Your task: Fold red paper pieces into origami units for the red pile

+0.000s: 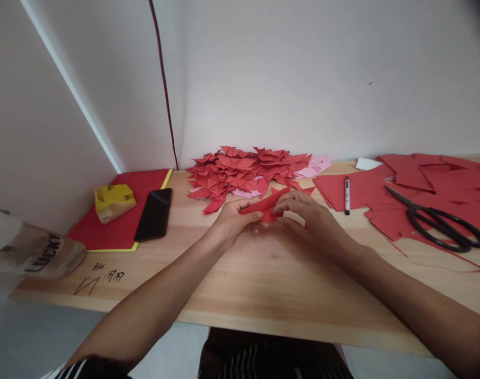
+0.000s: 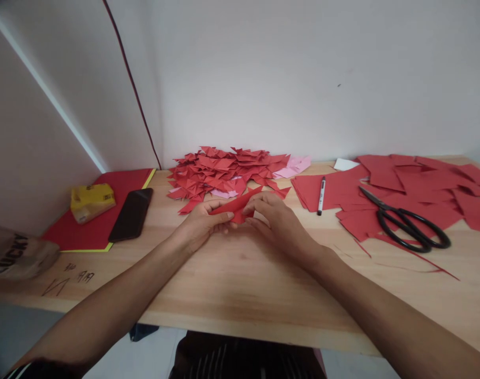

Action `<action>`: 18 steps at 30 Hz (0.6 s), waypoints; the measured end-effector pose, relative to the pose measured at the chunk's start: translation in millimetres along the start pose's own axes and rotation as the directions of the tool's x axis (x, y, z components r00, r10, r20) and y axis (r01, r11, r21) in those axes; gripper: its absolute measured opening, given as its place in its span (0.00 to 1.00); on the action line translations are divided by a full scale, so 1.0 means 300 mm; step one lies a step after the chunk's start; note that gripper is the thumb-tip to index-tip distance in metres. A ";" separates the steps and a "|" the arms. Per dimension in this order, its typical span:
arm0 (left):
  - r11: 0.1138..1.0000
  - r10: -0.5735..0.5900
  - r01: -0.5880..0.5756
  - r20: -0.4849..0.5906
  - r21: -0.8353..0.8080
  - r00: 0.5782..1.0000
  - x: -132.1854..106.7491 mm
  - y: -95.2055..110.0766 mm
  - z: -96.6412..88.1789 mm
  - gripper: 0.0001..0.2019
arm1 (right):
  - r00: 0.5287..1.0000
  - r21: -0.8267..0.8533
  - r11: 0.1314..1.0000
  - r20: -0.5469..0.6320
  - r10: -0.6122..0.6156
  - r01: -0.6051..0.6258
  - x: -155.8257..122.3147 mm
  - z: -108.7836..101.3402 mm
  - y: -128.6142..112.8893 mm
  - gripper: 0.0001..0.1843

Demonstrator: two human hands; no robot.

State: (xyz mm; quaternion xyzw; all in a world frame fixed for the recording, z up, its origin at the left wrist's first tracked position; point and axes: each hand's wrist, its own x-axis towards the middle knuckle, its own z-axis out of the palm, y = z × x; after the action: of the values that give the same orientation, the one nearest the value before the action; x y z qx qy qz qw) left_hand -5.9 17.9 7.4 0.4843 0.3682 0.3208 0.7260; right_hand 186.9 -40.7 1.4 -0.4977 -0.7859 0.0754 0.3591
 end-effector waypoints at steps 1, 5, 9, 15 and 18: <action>1.000 0.002 -0.002 0.006 0.000 1.000 0.001 0.000 -0.001 0.13 | 1.000 0.002 1.000 0.002 -0.002 0.002 -0.001 0.002 0.001 0.04; 1.000 0.023 -0.023 0.018 -0.006 1.000 0.005 -0.004 -0.005 0.11 | 1.000 0.012 1.000 -0.002 -0.006 0.006 -0.003 0.007 0.007 0.04; 0.998 0.045 -0.045 0.002 0.034 0.999 0.007 -0.005 -0.004 0.15 | 1.000 -0.014 1.000 -0.010 -0.020 0.020 -0.004 0.008 0.010 0.03; 0.904 0.175 -0.205 0.115 0.374 0.978 0.006 -0.017 -0.003 0.19 | 0.995 -0.100 0.992 -0.062 -0.079 0.073 -0.006 0.000 -0.013 0.05; 0.825 0.209 -0.263 0.161 0.501 0.965 0.000 -0.024 -0.003 0.24 | 0.991 -0.150 0.985 -0.085 -0.101 0.087 -0.008 0.000 -0.018 0.05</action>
State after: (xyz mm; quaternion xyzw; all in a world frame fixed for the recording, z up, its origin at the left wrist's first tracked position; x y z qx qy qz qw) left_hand -5.7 16.0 0.4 0.7186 0.3416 0.2728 0.5408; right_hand 183.5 -45.3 3.0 -0.4878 -0.7946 -0.0221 0.3607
